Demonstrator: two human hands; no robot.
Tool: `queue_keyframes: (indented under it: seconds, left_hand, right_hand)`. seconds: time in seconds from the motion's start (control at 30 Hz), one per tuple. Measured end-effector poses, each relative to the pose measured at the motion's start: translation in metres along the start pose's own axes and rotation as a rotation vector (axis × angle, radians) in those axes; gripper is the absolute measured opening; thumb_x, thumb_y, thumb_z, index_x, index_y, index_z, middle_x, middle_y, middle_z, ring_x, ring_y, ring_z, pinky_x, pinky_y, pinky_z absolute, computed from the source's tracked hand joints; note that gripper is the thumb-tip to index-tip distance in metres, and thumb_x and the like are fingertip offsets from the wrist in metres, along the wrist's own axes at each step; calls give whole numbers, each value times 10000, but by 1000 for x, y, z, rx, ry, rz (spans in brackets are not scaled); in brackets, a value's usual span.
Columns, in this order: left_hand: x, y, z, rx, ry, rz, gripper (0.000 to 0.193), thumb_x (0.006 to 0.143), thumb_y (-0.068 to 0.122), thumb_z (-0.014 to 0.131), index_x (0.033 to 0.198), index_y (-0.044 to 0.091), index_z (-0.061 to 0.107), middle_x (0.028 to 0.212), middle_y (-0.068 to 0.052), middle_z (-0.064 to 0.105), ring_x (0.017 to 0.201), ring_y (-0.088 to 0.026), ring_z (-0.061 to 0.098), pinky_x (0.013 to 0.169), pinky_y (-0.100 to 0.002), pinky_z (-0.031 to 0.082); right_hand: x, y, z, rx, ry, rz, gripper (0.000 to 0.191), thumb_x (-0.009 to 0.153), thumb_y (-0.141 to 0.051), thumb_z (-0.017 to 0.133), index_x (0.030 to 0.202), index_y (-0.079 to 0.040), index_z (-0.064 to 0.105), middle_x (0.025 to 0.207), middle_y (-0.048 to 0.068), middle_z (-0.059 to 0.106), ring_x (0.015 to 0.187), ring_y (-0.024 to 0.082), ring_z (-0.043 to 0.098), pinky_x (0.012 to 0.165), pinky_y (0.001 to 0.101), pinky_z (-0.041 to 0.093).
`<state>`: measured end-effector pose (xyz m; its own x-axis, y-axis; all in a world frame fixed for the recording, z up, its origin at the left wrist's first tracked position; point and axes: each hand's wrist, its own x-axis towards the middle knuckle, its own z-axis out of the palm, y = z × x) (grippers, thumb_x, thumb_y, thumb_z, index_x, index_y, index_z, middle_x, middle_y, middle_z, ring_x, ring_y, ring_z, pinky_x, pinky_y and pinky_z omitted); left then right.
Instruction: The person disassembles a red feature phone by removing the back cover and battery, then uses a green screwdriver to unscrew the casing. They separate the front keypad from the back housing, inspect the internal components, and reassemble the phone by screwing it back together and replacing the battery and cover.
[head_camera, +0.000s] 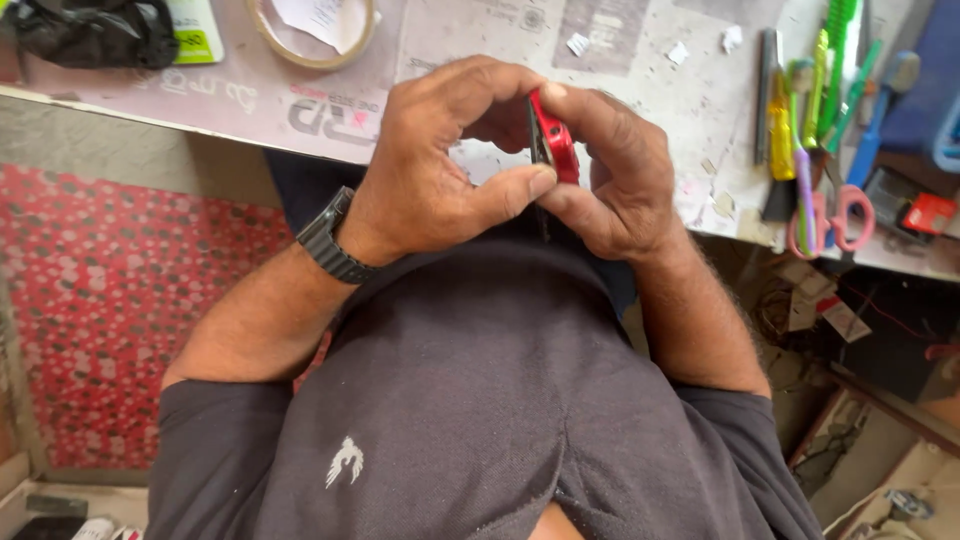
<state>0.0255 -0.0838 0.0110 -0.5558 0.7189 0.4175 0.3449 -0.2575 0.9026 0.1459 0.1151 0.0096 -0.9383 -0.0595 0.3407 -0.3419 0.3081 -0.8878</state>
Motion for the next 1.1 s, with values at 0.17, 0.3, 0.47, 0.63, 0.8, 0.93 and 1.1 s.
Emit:
queue_keyframes:
  seconds: [0.17,0.3,0.47,0.63,0.8,0.93,1.1]
  left_hand:
    - [-1,4,8,-14,-11,-15,384,978,145,818,1263,-33,631,1055,-105,715,906,-152,773,813,-246,671]
    - [-5,3,12,-15,-8,-7,382,984,155,817,1263,-30,635,1034,-102,723,896,-152,776,796,-244,674]
    - [-11,1,16,-37,-4,-14,355,995,159,807,1253,-21,643,1013,-99,734,894,-150,790,808,-244,687]
    - [-10,3,19,-83,-9,-81,332,1051,203,800,1251,-17,652,1023,-90,765,915,-140,801,836,-250,684]
    - [-2,6,27,-156,-16,-162,322,1073,248,767,1241,-6,659,1033,-78,781,936,-127,787,825,-251,658]
    - [5,-2,34,-70,19,-174,272,1138,261,668,1190,-6,669,990,-74,772,900,-125,761,788,-250,614]
    - [16,-33,52,141,89,-50,313,1131,240,528,963,-2,635,760,-69,643,657,-152,625,598,-303,492]
  right_hand:
    - [-13,-12,3,34,3,65,512,1154,-272,630,1558,-65,394,1370,154,658,1260,195,685,1124,324,572]
    - [-17,-18,5,-10,-5,64,486,1174,-286,584,1556,-65,379,1345,153,675,1240,190,692,1100,319,580]
    - [-22,-22,5,-66,-16,93,466,1179,-294,575,1540,-67,390,1266,134,713,1180,183,721,1046,312,602]
    - [-22,-25,4,-116,-20,110,426,1225,-295,547,1561,-96,377,1254,123,727,1195,190,736,1054,316,605]
    - [-20,-29,2,-81,25,200,421,1239,-327,547,1566,-109,394,1300,120,715,1194,176,700,1063,304,575]
    - [-21,-19,0,-67,75,239,404,1203,-320,523,1512,-75,435,1326,108,657,1221,159,629,1070,289,518]
    - [-21,3,-2,22,131,310,357,1228,-271,505,1494,-36,474,1300,69,676,1201,128,644,1050,271,544]
